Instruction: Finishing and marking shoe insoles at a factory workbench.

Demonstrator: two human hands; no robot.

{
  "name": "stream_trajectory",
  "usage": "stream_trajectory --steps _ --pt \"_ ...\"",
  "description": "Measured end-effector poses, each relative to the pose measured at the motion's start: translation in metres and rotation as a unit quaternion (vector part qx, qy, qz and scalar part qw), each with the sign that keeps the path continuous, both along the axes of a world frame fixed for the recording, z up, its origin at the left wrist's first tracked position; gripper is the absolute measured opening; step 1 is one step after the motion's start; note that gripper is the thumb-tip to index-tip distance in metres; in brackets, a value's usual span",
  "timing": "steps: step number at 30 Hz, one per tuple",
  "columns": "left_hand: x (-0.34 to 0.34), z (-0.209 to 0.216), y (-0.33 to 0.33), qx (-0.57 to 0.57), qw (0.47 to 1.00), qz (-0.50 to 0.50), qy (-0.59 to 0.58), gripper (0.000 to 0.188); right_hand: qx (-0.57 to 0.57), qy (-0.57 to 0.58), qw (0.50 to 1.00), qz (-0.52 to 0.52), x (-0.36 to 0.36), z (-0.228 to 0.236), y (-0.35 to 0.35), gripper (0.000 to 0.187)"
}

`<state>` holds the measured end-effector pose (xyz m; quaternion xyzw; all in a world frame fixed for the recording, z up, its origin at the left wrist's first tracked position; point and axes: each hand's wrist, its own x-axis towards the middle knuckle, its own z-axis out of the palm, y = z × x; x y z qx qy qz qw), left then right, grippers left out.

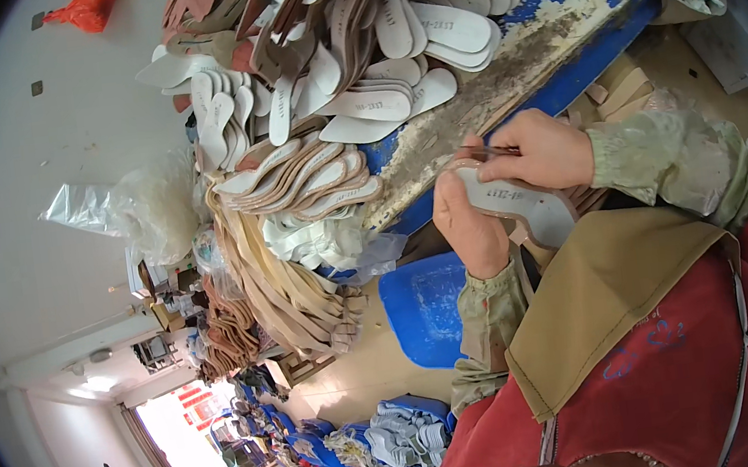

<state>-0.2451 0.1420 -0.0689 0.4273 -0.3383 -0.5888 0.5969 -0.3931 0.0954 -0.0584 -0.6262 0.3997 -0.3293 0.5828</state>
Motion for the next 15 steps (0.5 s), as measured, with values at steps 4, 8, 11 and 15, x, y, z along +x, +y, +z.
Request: stream_trajectory --steps 4,8,11,15 --pt "0.014 0.003 0.003 0.002 0.998 -0.004 -0.055 0.030 0.026 0.106 0.994 0.028 0.005 0.010 0.009 0.015" --pt "0.013 0.009 0.005 0.076 0.997 -0.012 0.023 0.031 -0.073 0.060 0.995 -0.041 0.007 -0.009 0.022 0.015" --pt "0.020 -0.002 -0.007 0.042 0.992 -0.041 0.116 0.030 -0.027 0.056 0.998 -0.020 0.003 -0.008 0.019 0.016" --pt "0.012 -0.007 -0.019 -0.024 0.944 -0.125 0.304 0.026 0.042 0.032 0.999 0.000 -0.026 -0.029 0.027 0.018"
